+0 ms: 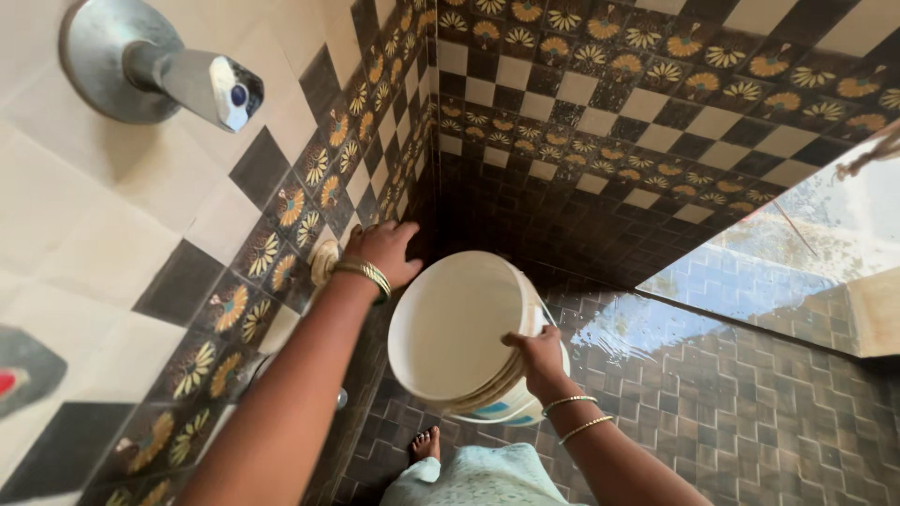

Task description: The person fills a bucket with water from a tap in a tiled bathroom, occasionally pouring water onto the floor and then refilling the bucket several times.

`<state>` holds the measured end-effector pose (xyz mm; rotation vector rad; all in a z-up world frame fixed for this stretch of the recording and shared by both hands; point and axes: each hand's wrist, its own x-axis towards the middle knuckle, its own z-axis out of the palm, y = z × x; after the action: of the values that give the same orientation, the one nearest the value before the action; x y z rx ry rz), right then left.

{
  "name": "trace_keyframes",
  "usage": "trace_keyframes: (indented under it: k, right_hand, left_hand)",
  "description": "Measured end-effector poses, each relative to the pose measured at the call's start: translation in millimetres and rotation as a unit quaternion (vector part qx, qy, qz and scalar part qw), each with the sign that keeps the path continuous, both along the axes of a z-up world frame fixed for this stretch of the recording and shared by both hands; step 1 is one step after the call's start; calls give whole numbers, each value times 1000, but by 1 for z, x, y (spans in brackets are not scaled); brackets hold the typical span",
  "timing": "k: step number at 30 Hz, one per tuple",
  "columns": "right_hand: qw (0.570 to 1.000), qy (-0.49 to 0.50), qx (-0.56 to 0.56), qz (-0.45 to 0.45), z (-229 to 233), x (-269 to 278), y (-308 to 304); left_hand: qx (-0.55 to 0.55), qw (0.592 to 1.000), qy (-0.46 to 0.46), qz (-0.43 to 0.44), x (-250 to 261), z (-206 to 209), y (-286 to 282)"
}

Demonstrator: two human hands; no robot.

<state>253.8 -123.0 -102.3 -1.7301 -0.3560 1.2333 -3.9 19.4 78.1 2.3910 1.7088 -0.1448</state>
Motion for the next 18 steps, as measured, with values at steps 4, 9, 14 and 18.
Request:
trace_keyframes:
  k: [4,9,14,18]
  right_hand:
    - [992,-45,-58,105,31,-16,-3]
    - [989,60,-84,106,16,-18,-12]
    - [986,64,-128,85,16,-34,-18]
    - [990,60,-116,59,23,-38,-11]
  left_hand:
    - [-94,994,16,-45,-31,-49,45]
    - [-164,939,-296,71,-49,-106,59]
    - [109,852,-385,337,-7,-118,28]
    - [242,729,-421,482,11,-116,26]
